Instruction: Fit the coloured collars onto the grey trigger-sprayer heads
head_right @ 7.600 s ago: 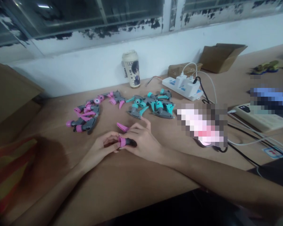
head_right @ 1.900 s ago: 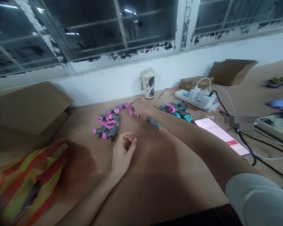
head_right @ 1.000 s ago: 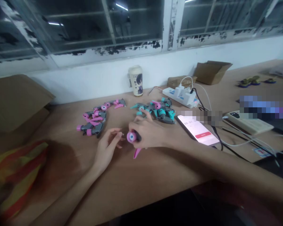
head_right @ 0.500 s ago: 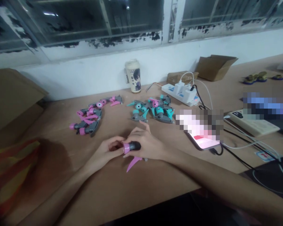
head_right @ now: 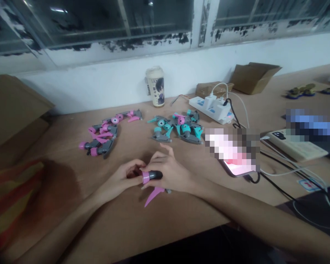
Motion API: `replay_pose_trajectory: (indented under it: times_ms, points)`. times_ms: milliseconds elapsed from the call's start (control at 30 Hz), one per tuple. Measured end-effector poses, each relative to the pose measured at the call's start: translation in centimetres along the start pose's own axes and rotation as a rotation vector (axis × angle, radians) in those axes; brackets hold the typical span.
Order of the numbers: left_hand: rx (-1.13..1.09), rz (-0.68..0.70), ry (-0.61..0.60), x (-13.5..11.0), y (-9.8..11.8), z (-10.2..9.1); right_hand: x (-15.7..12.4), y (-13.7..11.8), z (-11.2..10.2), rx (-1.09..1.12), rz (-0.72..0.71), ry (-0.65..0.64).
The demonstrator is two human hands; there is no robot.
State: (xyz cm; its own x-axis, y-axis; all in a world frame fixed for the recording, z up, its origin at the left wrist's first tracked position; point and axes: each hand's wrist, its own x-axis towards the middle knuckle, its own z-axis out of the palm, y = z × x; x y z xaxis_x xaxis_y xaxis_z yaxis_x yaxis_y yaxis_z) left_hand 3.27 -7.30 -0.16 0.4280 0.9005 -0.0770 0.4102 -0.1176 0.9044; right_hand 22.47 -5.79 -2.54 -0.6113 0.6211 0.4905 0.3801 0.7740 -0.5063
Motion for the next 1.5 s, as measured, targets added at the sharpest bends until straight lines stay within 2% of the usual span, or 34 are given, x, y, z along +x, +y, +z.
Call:
replay_pose_trajectory:
  times_ms: [367,500,700,933,1200,1433,1500]
  points:
    - [0.052,0.041,0.070,0.0,-0.8,0.4,0.2,0.1,0.1,-0.026,-0.002,0.022]
    - [-0.077,-0.024,0.010,0.2,-0.4,0.0,0.1,0.1,0.1,0.002,0.000,0.048]
    - [-0.104,-0.076,-0.129,0.1,-0.2,-0.8,-0.1,0.0,0.4,0.051,-0.012,0.055]
    - [-0.039,-0.064,-0.085,-0.1,0.3,-0.2,-0.3,-0.4,0.3,0.069,-0.005,0.068]
    - [-0.012,-0.071,-0.163,0.0,-0.1,-0.6,-0.2,-0.3,0.3,0.012,-0.018,0.020]
    - [0.073,-0.057,-0.160,-0.3,0.1,-0.4,-0.2,-0.4,0.5,0.002,-0.066,0.045]
    - [0.117,-0.048,-0.127,-0.3,0.2,-0.1,-0.3,-0.3,0.5,-0.016,-0.081,0.049]
